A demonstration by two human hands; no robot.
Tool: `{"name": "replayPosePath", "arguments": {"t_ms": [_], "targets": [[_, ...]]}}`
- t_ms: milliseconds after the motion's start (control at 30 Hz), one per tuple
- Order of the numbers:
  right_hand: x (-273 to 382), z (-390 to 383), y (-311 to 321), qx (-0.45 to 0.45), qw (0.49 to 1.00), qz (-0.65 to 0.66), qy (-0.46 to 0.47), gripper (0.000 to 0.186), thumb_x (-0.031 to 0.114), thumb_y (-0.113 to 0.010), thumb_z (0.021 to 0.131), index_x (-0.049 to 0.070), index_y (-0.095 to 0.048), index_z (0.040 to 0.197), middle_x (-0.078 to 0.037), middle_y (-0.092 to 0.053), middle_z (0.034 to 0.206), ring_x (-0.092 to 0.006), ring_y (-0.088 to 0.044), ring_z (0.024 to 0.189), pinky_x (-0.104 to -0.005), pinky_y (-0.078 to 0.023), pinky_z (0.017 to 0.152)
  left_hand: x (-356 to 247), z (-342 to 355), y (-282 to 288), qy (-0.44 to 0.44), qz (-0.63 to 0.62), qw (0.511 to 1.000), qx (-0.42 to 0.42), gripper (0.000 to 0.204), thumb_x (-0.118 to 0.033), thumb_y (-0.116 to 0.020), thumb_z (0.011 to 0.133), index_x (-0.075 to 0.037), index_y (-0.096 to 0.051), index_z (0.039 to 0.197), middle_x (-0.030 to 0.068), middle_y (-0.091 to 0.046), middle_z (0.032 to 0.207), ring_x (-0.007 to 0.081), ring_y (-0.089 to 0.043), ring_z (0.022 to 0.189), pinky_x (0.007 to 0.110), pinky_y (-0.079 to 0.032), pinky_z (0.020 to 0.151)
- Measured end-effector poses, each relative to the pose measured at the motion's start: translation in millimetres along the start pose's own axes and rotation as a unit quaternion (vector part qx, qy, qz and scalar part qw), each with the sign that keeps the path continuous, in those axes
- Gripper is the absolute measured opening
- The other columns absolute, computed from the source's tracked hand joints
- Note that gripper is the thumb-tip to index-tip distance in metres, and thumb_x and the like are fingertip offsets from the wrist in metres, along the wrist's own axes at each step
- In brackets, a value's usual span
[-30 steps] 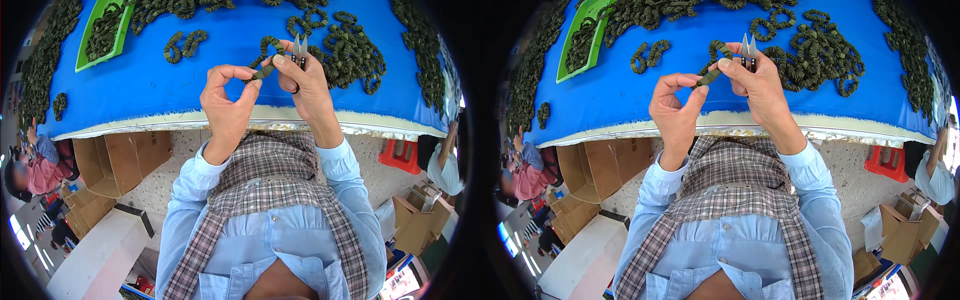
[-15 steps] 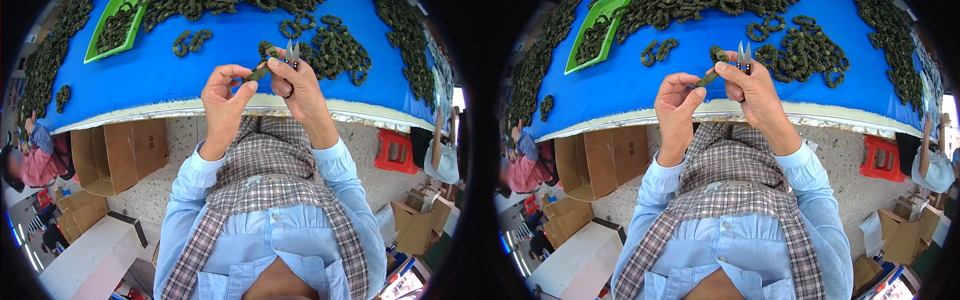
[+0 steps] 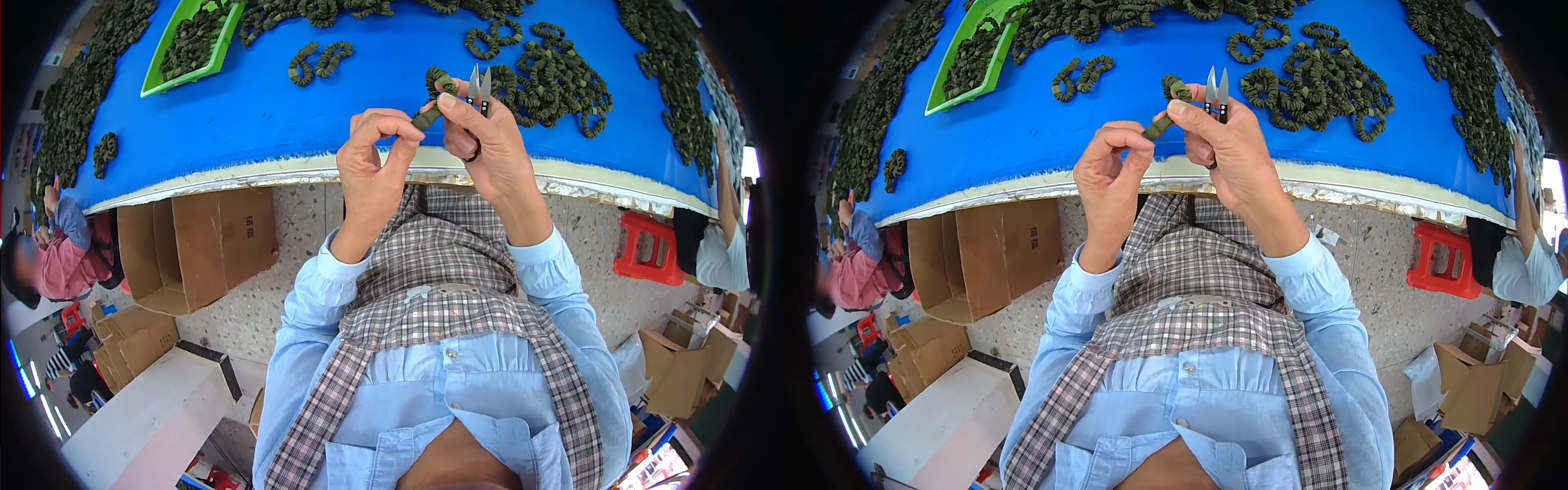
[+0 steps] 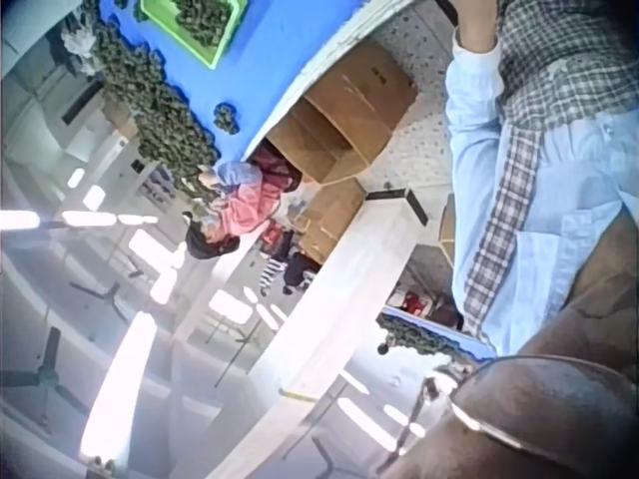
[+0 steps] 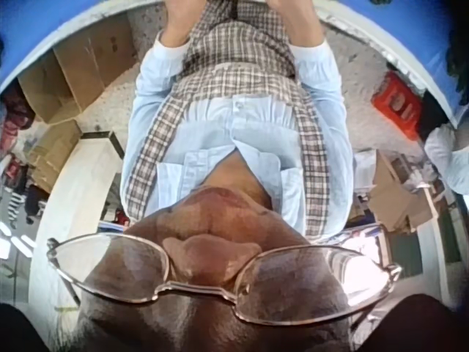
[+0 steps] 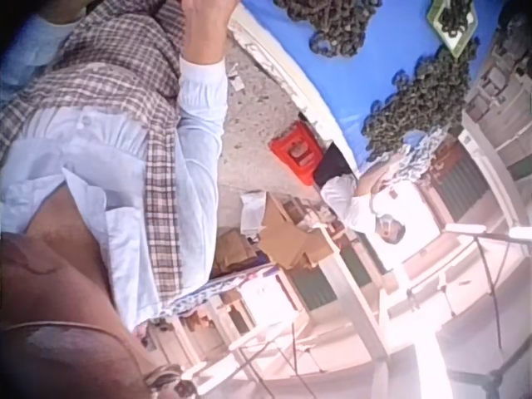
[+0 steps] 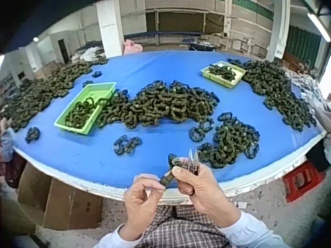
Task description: The person repeatedly picks up small green coiled craft items from a blue table and trims them with small scissors. The trimmed pieces are placed back on the table among other similar items.
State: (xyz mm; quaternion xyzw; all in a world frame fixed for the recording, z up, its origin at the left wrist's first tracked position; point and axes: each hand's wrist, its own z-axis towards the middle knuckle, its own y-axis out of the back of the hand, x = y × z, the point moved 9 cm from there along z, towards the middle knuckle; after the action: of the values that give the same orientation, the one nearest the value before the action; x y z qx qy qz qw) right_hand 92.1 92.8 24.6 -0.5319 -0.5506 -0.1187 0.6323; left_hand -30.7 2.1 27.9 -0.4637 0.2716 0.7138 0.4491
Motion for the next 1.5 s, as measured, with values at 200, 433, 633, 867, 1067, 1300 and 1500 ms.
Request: {"name": "replayPosePath", "arguments": {"t_ms": [200, 433, 633, 867, 1067, 1300, 1500], "targets": [[-6.3, 9.8, 2.1, -0.008, 0.999, -0.032, 0.001, 0.034, 0.016, -0.074, 0.089, 0.001, -0.057, 0.114, -0.008, -0.070, 0.089, -0.0020, -0.038, 0.052, -0.0201, -0.029, 0.045, 15.5, -1.7, 9.2, 0.078, -0.104, 0.989, -0.062, 0.021, 0.005, -0.071, 0.087, -0.002, -0.057, 0.100, 0.0093, -0.063, 0.105, 0.0119, -0.058, 0.091, 0.025, -0.048, 0.076], [-7.4, 34.5, 24.8, -0.059, 0.982, -0.178, 0.011, 0.029, 0.023, -0.070, 0.093, 0.002, -0.063, 0.111, -0.008, -0.069, 0.084, -0.0028, -0.040, 0.053, -0.0203, -0.029, 0.045, 25.3, 51.7, 81.4, 0.021, 0.002, 0.982, -0.186, 0.021, 0.002, -0.075, 0.081, -0.004, -0.060, 0.095, 0.0067, -0.065, 0.097, 0.0138, -0.058, 0.090, 0.028, -0.046, 0.082], [-12.3, 48.3, 29.2, -0.041, 0.971, -0.237, -0.007, 0.028, 0.026, -0.071, 0.093, 0.003, -0.064, 0.108, -0.007, -0.069, 0.082, -0.0025, -0.040, 0.054, -0.0207, -0.031, 0.047, 3.6, 165.9, 221.0, -0.135, 0.385, 0.875, -0.260, 0.022, -0.007, -0.074, 0.078, -0.006, -0.068, 0.099, 0.0076, -0.067, 0.097, 0.0209, -0.059, 0.094, 0.034, -0.045, 0.087], [-16.8, 56.3, 37.5, -0.035, 0.944, -0.327, -0.029, 0.028, 0.027, -0.070, 0.093, 0.003, -0.065, 0.106, -0.004, -0.068, 0.081, -0.0025, -0.047, 0.061, -0.0211, -0.036, 0.053, 62.4, 144.1, 164.8, -0.001, 0.430, 0.898, -0.090, 0.024, -0.013, -0.074, 0.081, -0.001, -0.070, 0.102, 0.0128, -0.070, 0.099, 0.0252, -0.064, 0.088, 0.035, -0.052, 0.081], [-13.5, 69.1, 5.5, 0.034, 0.933, -0.356, -0.033, 0.027, 0.025, -0.069, 0.094, 0.000, -0.065, 0.104, -0.004, -0.067, 0.083, -0.0079, -0.061, 0.077, -0.0223, -0.047, 0.068, 116.0, 116.0, 149.2, 0.130, 0.372, 0.915, -0.084, 0.017, -0.009, -0.071, 0.083, 0.002, -0.067, 0.096, 0.0089, -0.069, 0.083, 0.0180, -0.063, 0.072, 0.031, -0.052, 0.068], [3.6, 73.3, -24.0, 0.037, 0.930, -0.360, 0.066, 0.031, 0.026, -0.067, 0.096, -0.001, -0.065, 0.112, -0.004, -0.066, 0.091, -0.0098, -0.059, 0.081, -0.0236, -0.047, 0.069, 67.0, 94.2, 99.8, 0.215, 0.064, 0.973, -0.061, 0.016, -0.006, -0.066, 0.089, 0.002, -0.065, 0.102, 0.0020, -0.066, 0.087, 0.0077, -0.059, 0.076, 0.024, -0.048, 0.069], [48.7, 42.7, -53.0, -0.017, 0.769, -0.543, 0.337, 0.041, 0.018, -0.076, 0.086, 0.001, -0.063, 0.121, -0.012, -0.062, 0.102, -0.0201, -0.060, 0.083, -0.0285, -0.049, 0.068, 49.5, 68.1, 50.3, 0.257, -0.083, 0.962, -0.052, 0.017, -0.002, -0.062, 0.091, 0.002, -0.064, 0.108, -0.0022, -0.060, 0.086, 0.0025, -0.050, 0.071, 0.020, -0.041, 0.060]]}}
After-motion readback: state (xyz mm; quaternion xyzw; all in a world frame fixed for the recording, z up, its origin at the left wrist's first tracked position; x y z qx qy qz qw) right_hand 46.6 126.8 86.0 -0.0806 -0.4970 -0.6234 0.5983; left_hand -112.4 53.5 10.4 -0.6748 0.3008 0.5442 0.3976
